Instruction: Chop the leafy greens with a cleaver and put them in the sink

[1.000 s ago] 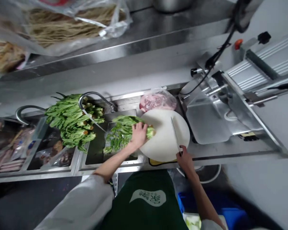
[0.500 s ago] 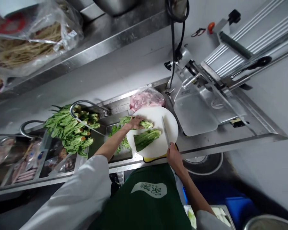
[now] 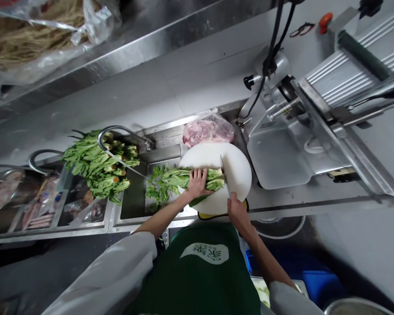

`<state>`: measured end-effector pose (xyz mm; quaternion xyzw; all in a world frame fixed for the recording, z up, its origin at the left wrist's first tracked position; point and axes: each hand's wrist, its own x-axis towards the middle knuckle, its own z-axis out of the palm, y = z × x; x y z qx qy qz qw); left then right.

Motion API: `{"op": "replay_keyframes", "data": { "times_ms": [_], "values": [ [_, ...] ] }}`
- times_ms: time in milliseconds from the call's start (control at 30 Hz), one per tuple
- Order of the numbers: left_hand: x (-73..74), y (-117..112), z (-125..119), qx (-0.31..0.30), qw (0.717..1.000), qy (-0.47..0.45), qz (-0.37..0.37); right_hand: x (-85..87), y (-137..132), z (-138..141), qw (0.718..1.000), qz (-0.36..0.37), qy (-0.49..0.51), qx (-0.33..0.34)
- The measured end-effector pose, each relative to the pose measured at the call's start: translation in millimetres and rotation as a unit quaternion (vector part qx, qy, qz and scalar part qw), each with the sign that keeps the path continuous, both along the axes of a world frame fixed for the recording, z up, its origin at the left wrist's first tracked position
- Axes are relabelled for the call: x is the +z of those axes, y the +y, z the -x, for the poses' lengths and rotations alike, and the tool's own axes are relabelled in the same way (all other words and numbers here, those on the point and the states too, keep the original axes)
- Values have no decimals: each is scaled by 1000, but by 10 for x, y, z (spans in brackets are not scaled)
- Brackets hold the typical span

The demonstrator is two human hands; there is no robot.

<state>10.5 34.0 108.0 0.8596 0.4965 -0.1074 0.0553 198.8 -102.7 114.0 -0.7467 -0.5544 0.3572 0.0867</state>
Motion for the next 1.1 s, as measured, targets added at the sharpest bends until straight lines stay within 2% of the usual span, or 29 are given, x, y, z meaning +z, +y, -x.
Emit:
{"op": "replay_keyframes", "data": {
  "times_ms": [133,267,400,533,667,767,900,1000,1100],
  "values": [
    [-89,107,-19,4,1000,1,9,87,42,-24,998,41,-39,7],
    [-115,266,-39,10,1000,-2,27,256,-39,-79,997,24,-63,24],
    [-133,265,-53,15,1000,-7,25,382,-157,-39,997,4,-65,46],
    [-153,242,-63,15,999,-14,30,438,-157,-21,996,21,-67,57],
    [-167,248,-77,13,999,-11,35,388,58,-56,992,61,-79,71],
    [-175,244,-98,16,999,-3,31,246,334,-30,990,95,-78,71],
    [-189,203,-102,18,999,-19,24,67,603,47,990,90,-90,59],
    [-156,164,-25,25,999,-38,27,62,611,8,991,62,-97,65],
    [-38,204,80,22,997,-52,60,162,465,-154,995,14,-83,50]
  ]
}}
